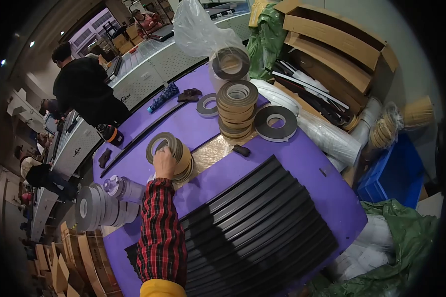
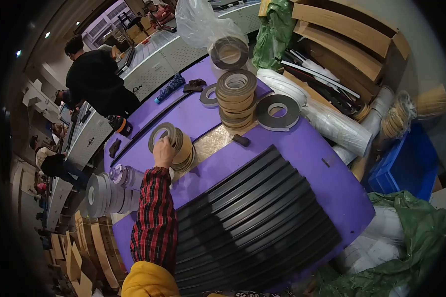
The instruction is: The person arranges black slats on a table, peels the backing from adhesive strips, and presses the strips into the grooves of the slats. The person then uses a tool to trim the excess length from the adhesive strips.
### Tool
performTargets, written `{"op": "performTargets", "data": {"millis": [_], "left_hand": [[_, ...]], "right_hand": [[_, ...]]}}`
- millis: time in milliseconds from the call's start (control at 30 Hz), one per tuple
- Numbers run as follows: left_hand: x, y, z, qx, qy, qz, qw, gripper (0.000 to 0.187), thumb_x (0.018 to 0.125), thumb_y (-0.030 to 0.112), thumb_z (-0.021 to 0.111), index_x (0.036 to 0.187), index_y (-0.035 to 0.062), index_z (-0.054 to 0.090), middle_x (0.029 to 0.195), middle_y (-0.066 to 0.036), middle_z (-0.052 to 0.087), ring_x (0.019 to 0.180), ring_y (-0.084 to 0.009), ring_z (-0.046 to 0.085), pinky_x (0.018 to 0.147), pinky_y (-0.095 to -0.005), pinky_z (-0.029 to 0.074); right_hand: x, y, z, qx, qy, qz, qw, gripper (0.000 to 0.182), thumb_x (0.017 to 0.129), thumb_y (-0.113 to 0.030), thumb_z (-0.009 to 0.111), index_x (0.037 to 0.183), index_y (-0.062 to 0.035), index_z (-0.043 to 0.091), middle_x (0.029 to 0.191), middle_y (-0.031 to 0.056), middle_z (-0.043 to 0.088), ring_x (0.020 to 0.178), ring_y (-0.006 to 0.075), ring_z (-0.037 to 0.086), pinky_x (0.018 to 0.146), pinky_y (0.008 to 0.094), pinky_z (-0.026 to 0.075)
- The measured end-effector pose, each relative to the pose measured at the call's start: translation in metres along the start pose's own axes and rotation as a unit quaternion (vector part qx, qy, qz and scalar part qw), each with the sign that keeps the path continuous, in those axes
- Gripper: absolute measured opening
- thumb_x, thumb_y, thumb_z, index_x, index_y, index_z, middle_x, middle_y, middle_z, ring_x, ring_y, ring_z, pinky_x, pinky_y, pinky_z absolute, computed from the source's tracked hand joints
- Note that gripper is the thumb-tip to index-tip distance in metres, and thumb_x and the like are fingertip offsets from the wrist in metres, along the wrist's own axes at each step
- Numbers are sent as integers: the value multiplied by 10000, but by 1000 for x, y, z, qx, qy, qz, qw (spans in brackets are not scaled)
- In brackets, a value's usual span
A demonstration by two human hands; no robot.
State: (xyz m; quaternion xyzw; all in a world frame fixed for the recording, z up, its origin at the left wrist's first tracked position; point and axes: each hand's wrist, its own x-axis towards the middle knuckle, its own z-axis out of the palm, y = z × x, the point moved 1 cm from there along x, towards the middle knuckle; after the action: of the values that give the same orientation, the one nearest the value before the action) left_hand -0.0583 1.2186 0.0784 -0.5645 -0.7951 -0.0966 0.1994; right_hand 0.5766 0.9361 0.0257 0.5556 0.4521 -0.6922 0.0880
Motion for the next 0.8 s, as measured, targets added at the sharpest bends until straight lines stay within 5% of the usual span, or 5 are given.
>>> {"op": "performTargets", "data": {"millis": [133, 267, 367, 467, 800], "left_hand": [[-91, 102, -81, -366, 102, -18, 925, 301, 742, 33, 583, 1035, -1, 523, 807, -130, 582, 680, -186, 563, 597, -284, 426], [-211, 207, -179, -742, -237, -41, 626, 252, 796, 42, 568, 1043, -9, 553, 1051, -60, 512, 907, -117, 500, 779, -251, 412], [-253, 209, -222, -768, -179, 56, 613, 230, 768, 53, 589, 990, -6, 587, 1196, -140, 454, 1167, -224, 369, 942, -307, 298], [-290, 211, -263, -592, -112, 101, 792, 265, 737, 42, 603, 999, 15, 578, 1143, -140, 475, 1097, -234, 432, 869, -310, 366], [-398, 188, -324, -630, -170, 82, 754, 140, 747, 4, 619, 885, -12, 602, 722, -105, 597, 641, -146, 567, 573, -238, 438]], "right_hand": [[-8, -111, 3, -25, 77, -274, 958, 252, 752, -78, 600, 994, -23, 558, 950, 137, 569, 805, 271, 584, 720, 338, 470], [-15, -220, 48, -183, 344, -579, 716, 387, 693, -94, 645, 1036, 27, 511, 1112, 180, 492, 1013, 320, 501, 836, 351, 425], [-21, -225, 78, -276, 382, -574, 670, 402, 654, -60, 653, 1016, 23, 498, 1012, 173, 523, 936, 306, 534, 784, 342, 440], [-14, -191, 109, 24, 218, -489, 844, 369, 678, -70, 666, 985, 20, 483, 903, 89, 541, 846, 193, 543, 726, 287, 440], [-92, -120, 157, 387, 87, -488, 777, 150, 799, -91, 611, 875, -26, 500, 800, 22, 541, 736, 92, 517, 655, 223, 426]]}}
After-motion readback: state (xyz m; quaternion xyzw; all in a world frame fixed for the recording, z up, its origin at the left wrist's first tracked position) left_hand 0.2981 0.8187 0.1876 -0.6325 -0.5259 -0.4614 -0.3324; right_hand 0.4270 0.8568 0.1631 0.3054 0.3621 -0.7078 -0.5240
